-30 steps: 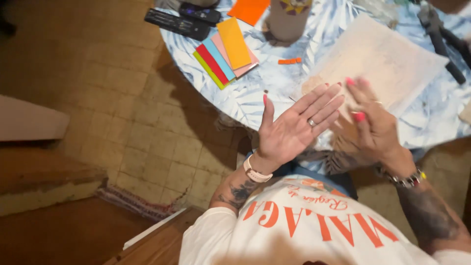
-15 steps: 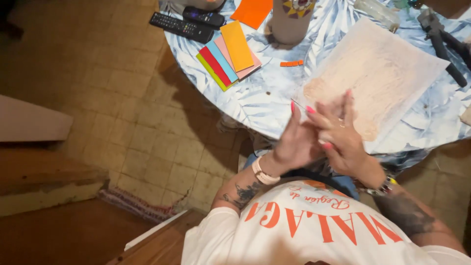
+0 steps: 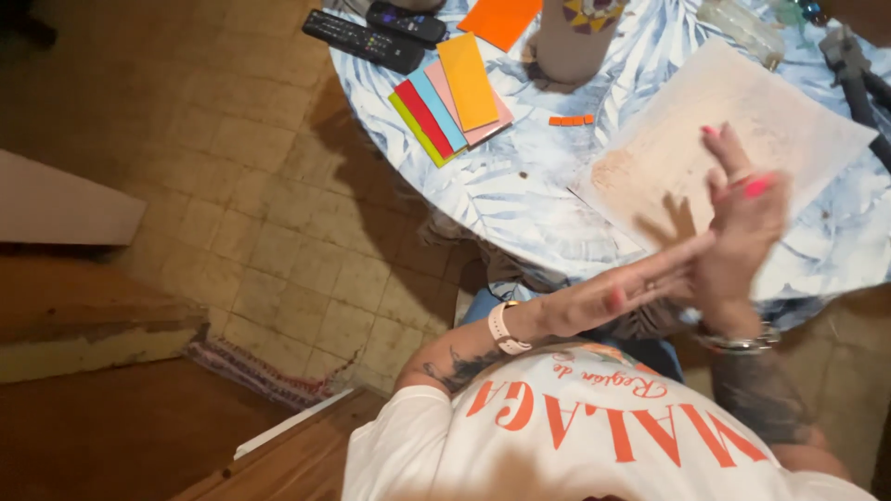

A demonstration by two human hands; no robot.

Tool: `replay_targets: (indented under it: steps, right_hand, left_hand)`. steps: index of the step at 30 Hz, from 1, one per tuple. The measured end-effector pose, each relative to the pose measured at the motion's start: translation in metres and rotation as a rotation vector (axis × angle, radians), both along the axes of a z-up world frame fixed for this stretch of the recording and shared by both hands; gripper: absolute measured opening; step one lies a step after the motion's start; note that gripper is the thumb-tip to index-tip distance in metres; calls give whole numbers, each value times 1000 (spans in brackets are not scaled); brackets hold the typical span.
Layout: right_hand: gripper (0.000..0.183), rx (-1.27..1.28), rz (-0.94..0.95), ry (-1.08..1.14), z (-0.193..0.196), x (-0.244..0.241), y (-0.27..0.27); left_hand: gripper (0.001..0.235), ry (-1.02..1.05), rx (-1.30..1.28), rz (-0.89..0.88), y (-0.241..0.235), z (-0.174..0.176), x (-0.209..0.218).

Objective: Applying small decorative paper strips to a larger sheet of paper for a craft project

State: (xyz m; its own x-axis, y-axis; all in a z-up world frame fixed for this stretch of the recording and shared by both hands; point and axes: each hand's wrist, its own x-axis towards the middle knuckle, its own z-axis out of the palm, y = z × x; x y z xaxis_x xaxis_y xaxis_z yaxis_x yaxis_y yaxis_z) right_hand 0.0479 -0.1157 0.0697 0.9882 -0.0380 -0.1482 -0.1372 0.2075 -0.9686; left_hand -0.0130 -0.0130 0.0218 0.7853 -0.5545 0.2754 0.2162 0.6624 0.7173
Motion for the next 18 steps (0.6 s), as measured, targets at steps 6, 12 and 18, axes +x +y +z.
replay_targets:
  steps: [6, 12, 18]
  right_hand:
    - [21, 58, 151, -276, -20, 3, -26]
    - [31, -289, 250, -282, -9, -17, -25]
    - [28, -249, 258, -184, -8, -22, -29]
  left_hand:
    - [12, -487, 678, 714, 10, 9, 17]
    - [43, -715, 836, 1075, 17, 53, 25]
    - [56, -791, 1300, 949, 17, 32, 22]
